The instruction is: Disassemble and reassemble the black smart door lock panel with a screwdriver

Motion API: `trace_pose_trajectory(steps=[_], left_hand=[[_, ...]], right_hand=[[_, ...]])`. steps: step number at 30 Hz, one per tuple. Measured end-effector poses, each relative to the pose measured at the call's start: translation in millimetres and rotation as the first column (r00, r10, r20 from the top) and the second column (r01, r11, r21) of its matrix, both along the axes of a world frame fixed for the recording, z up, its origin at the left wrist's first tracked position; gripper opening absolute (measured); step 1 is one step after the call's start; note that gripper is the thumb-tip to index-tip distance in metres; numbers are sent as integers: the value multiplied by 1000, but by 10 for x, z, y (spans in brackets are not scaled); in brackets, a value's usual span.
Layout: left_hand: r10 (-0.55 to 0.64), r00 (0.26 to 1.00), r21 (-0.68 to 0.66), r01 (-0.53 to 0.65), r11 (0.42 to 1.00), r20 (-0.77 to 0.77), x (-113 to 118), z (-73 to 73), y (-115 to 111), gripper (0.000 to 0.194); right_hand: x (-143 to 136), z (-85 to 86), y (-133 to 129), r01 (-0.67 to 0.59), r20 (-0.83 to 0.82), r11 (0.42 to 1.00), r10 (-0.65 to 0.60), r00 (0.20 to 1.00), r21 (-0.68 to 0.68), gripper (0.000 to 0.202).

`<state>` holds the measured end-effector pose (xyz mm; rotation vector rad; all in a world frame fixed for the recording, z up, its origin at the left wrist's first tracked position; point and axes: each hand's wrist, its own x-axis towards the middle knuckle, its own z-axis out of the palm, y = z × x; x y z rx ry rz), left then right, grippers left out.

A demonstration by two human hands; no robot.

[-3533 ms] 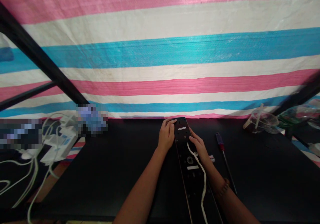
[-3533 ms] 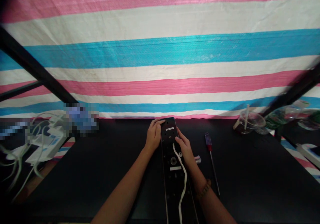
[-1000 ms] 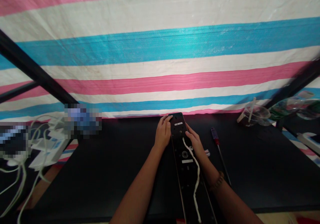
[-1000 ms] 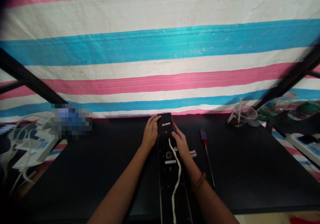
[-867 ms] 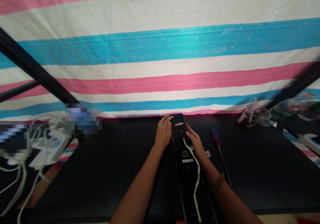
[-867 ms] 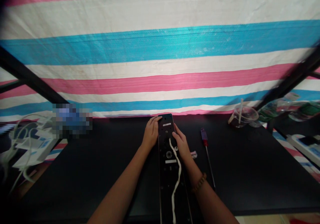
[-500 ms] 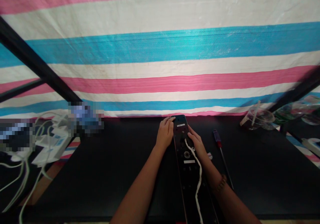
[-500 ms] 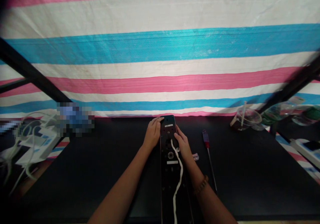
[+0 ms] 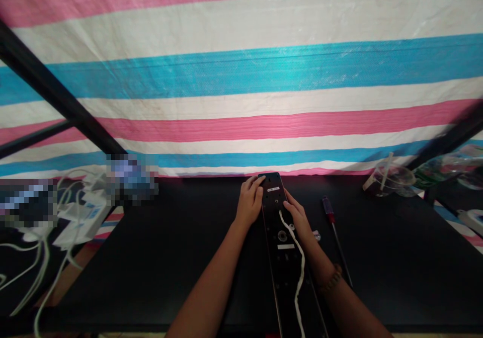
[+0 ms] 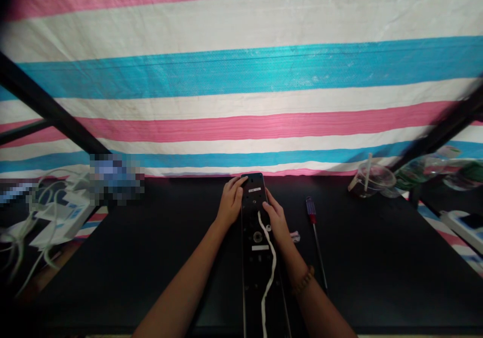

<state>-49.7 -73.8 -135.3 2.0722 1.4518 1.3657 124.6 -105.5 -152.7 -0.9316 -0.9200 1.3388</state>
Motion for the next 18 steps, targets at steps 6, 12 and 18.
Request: trace_pose_trajectory(steps=[6, 12, 18], left_hand=[[12, 1000, 29, -12, 1000, 4, -16, 22, -24, 43], [14, 1000, 43, -15, 999, 25, -3, 25, -36, 44], [13, 999, 59, -16, 998, 44, 2, 36, -61, 45]], right_hand=[[-2, -9, -25, -19, -6, 999, 19, 1000, 41, 58], [4, -28, -26, -18, 10, 998, 18, 1000, 63, 56], [9, -14, -45, -8, 24, 995, 6, 1000, 98, 56]])
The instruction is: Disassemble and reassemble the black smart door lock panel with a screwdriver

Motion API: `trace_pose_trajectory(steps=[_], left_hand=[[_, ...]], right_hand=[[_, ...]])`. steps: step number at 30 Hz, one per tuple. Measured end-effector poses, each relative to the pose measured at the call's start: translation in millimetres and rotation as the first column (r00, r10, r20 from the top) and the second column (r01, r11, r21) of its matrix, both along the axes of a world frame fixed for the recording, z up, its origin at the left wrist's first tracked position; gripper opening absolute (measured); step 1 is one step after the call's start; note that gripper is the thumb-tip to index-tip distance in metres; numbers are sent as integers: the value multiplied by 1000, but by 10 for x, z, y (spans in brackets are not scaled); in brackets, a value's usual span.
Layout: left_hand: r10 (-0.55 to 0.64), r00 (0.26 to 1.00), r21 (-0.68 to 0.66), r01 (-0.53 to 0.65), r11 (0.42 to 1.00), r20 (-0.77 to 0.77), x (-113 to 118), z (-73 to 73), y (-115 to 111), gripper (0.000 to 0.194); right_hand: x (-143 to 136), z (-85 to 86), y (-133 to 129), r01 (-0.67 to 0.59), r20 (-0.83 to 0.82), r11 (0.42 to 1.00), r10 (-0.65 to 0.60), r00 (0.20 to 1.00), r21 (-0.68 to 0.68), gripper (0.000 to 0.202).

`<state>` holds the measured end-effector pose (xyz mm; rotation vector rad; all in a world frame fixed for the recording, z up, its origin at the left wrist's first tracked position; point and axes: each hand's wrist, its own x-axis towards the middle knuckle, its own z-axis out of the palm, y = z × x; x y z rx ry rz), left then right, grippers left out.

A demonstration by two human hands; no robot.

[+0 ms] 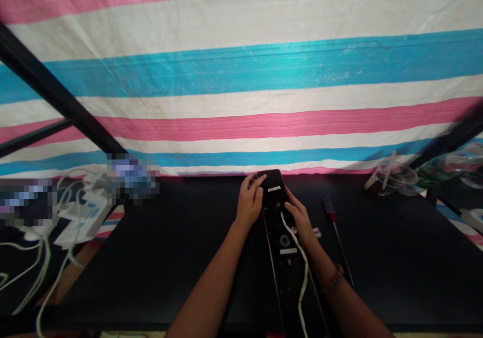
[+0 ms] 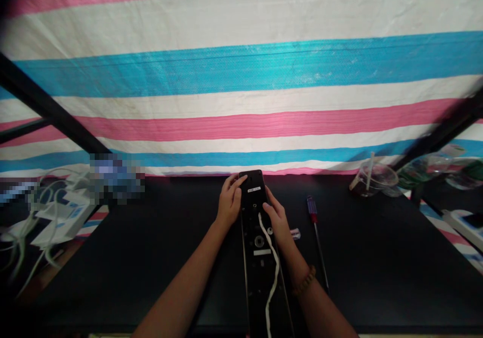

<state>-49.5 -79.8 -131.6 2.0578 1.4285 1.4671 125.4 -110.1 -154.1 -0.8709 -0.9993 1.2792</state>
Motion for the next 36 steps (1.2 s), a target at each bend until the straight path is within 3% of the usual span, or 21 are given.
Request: trace_pose_trajectory(steps=[28, 36], left_hand=[[-27, 999, 52, 25, 998, 36, 26, 66, -24, 46], [-12, 999, 7, 13, 1000, -32, 22, 82, -4, 47]], right_hand=[[-13, 84, -21, -3, 26, 999, 2, 1000, 43, 56], [-16, 58, 1, 19, 30, 1000, -20, 999, 19, 56]])
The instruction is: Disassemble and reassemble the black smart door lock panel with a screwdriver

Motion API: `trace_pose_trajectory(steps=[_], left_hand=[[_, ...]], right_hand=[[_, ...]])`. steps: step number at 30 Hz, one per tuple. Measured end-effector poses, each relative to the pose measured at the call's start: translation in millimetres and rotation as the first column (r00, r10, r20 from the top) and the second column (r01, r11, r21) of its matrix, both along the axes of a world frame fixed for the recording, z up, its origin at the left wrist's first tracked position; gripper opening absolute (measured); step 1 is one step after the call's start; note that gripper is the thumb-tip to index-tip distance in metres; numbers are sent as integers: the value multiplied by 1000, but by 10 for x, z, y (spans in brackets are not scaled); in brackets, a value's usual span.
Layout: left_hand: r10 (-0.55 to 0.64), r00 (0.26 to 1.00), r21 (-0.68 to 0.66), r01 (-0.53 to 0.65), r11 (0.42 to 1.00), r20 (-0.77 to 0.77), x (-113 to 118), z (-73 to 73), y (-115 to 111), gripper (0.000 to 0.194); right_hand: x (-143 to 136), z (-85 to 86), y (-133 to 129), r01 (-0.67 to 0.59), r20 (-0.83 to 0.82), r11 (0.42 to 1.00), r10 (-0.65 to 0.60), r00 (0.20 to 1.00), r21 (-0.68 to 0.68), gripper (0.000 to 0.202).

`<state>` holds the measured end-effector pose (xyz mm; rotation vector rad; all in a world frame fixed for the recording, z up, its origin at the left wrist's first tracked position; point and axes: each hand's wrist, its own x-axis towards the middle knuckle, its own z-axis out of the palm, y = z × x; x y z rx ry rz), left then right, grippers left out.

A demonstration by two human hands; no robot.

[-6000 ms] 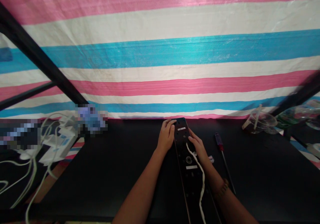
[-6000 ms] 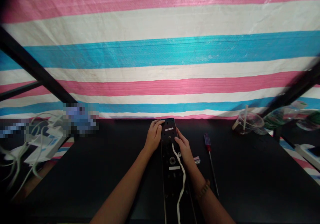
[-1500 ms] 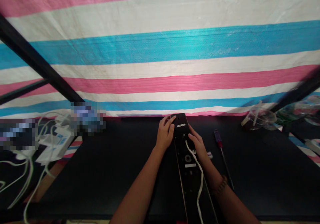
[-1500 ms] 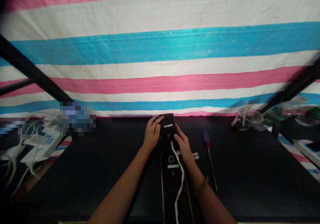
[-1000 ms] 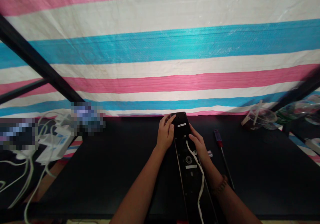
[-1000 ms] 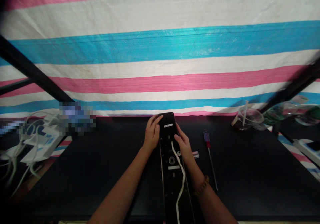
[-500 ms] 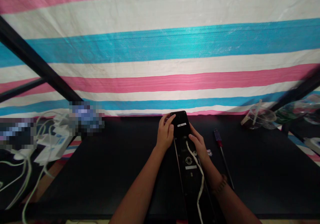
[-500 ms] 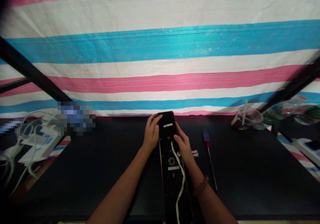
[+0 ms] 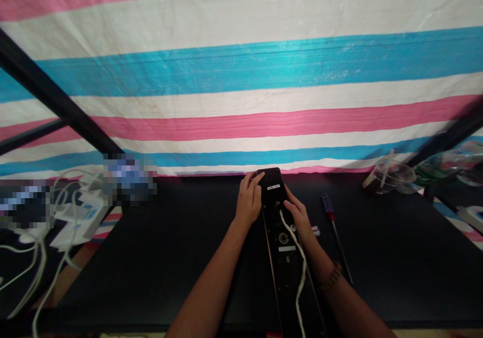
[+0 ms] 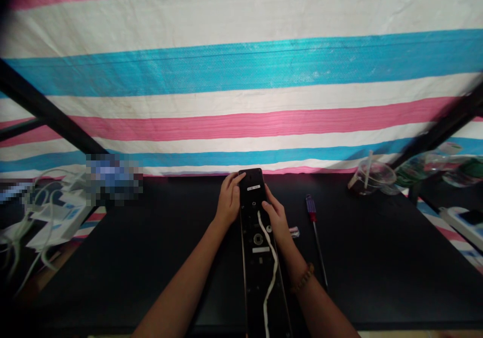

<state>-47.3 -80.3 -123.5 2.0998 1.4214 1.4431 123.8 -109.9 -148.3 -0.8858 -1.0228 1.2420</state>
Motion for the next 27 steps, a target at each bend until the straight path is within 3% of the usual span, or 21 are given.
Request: trace_pose_trajectory(steps=[12, 18, 27], left_hand=[[-21, 1000, -79, 21, 997, -8, -19, -74, 28, 49], [-72, 995, -143, 81, 986, 67, -10, -147, 86, 49], [-63, 987, -180, 89, 980, 148, -1, -175, 143, 39]], right_hand=[[-9, -5, 45, -14, -25, 996, 12, 1000, -87, 63], [-22, -39, 113, 13, -41, 982, -21, 999, -189, 63], [-10, -96, 137, -5, -43, 978, -5, 999, -210, 61]])
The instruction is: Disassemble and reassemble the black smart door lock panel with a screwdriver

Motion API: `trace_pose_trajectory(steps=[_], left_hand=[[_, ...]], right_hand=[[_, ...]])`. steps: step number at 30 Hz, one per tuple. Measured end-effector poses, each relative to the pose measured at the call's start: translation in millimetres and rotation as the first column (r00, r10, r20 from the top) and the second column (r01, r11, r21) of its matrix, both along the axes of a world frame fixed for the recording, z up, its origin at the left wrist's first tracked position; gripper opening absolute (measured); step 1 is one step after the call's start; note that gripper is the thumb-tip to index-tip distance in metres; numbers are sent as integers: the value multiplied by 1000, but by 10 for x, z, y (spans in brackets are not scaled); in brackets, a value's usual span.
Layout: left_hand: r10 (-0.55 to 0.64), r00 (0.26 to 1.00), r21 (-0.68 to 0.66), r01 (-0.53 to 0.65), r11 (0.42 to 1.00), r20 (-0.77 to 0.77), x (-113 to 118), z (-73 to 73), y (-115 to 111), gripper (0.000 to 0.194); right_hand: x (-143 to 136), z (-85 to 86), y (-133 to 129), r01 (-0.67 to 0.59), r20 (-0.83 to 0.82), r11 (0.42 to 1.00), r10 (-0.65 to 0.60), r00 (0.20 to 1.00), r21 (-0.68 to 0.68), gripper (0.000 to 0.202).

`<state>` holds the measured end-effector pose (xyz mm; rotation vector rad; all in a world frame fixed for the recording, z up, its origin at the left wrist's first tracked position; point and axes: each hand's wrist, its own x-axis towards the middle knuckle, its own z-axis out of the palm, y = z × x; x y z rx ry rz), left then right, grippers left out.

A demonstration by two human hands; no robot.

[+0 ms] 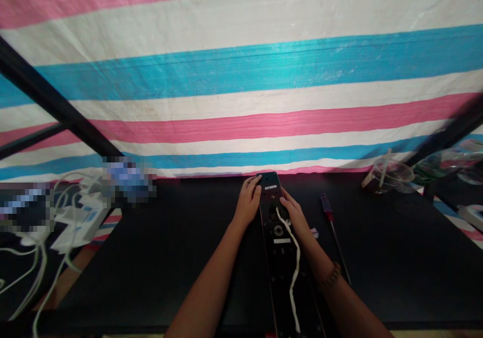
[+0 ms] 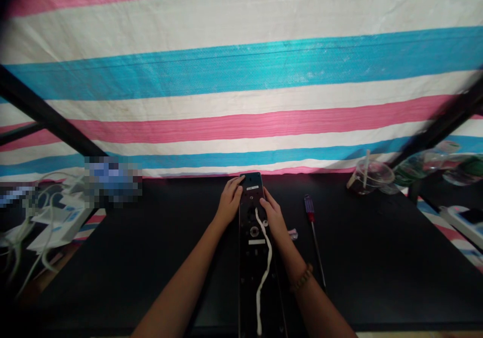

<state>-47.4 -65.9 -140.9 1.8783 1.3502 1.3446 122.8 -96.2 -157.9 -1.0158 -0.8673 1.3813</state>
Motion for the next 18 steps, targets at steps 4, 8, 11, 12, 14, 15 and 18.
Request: trace_pose_trajectory(steps=[4, 8, 11, 12, 14, 15, 18], left_hand=[[16, 999, -30, -15, 999, 32, -9, -43, 38, 37], [48, 998, -57, -46, 997, 36, -26, -91, 48, 35], [70, 997, -78, -67, 995, 36, -42, -122, 25, 34], [75, 997, -83, -72, 994, 36, -44, -127, 14, 33], [81, 996, -90, -78, 993, 35, -42, -129, -8, 33], [82, 996, -92, -79, 993, 34, -37, -124, -17, 33], [76, 997, -100, -72, 992, 35, -17, -82, -30, 29]], right_hand=[[-6, -59, 33, -11, -8, 1000, 11, 1000, -20, 59], [-20, -97, 63, -12, -40, 996, 8, 999, -92, 61], [-29, -114, 73, 0, -28, 991, -4, 1000, -135, 62], [-31, -118, 74, 3, -22, 990, -6, 1000, -138, 61], [-37, -123, 78, 7, -6, 992, -8, 1000, -127, 61], [-40, -123, 82, 8, 1, 993, -8, 1000, -116, 60], [-48, -122, 103, 25, 11, 994, -24, 1000, -108, 63]])
